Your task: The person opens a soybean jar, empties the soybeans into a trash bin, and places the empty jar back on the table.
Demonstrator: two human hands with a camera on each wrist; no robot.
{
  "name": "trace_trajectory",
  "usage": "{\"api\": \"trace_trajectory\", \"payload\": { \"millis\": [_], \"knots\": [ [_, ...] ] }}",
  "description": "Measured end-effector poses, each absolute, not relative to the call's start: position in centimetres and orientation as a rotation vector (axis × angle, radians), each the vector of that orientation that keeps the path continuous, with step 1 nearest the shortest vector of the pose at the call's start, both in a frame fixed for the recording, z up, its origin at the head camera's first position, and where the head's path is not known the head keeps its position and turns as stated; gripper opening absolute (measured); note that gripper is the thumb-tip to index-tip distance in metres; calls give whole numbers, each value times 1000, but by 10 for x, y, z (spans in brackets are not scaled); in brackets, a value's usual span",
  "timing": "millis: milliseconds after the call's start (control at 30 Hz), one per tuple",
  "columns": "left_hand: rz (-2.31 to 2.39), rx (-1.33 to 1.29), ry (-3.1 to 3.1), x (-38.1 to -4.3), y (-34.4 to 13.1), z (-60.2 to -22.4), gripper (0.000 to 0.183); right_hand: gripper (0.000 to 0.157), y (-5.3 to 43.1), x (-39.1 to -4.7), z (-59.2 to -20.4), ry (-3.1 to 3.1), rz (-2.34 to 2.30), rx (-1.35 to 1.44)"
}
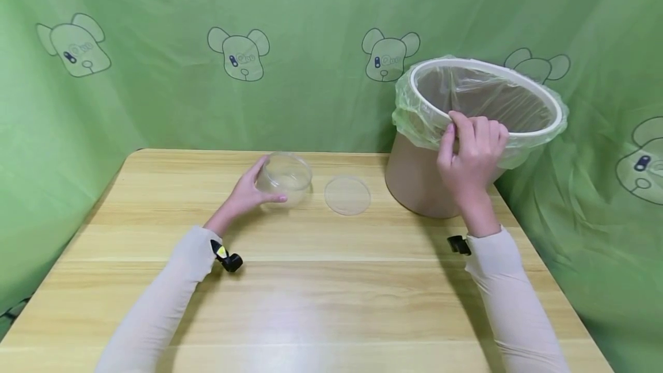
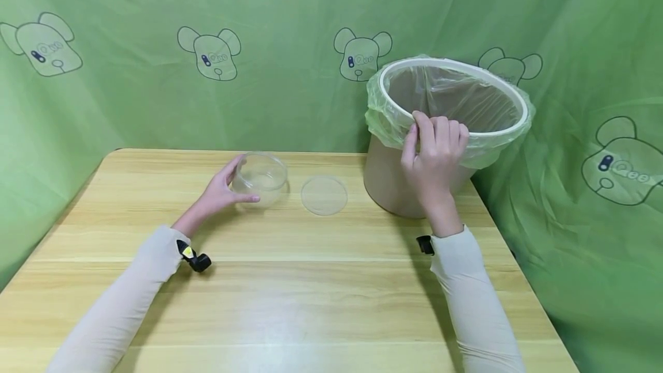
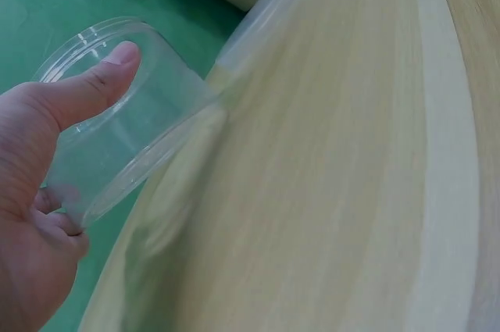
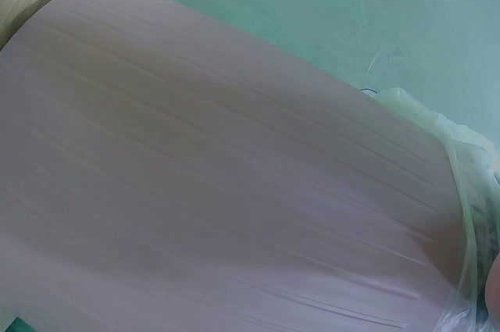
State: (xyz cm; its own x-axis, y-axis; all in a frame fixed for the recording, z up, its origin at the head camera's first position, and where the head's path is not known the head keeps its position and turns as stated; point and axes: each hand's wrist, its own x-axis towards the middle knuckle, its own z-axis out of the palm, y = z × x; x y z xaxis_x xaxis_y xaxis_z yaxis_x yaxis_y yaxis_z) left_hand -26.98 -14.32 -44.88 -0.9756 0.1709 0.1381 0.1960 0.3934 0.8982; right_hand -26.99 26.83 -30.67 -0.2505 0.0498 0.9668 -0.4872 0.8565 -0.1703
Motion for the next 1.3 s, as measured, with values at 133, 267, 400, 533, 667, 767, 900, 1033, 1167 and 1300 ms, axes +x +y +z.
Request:
{"api": "trace_trajectory", "payload": {
  "millis": [133, 267, 400, 533, 667, 767, 900, 1033, 1167, 1300],
  "knots": [
    [-1734, -321, -2602, -269, -146, -452, 121, 30, 269, -270, -307, -1765, 522, 332],
    [-1737, -327, -2632, -269, -150, -455, 122, 30, 270, -270, -307, -1768, 523, 331],
    [-1745, -327, -2652, -269, -152, -457, 123, 30, 271, -270, -307, -1763, 523, 328],
    [-1804, -308, -2654, -269, -155, -462, 123, 29, 271, -270, -307, -1763, 519, 329],
    [-1844, -290, -2659, -270, -157, -465, 125, 29, 270, -271, -307, -1759, 519, 331],
    [-1847, -277, -2666, -270, -158, -465, 127, 29, 270, -271, -307, -1759, 521, 335],
    [-1833, -272, -2679, -270, -158, -464, 131, 29, 270, -272, -307, -1766, 521, 338],
    [-1700, -269, -2724, -269, -157, -460, 132, 29, 271, -271, -306, -1775, 528, 331],
    [-1539, -255, -2716, -269, -158, -446, 123, 30, 268, -268, -303, -1788, 570, 324],
    [-1429, -237, -2667, -268, -153, -424, 110, 36, 255, -264, -303, -1813, 585, 384]
  ]
}}
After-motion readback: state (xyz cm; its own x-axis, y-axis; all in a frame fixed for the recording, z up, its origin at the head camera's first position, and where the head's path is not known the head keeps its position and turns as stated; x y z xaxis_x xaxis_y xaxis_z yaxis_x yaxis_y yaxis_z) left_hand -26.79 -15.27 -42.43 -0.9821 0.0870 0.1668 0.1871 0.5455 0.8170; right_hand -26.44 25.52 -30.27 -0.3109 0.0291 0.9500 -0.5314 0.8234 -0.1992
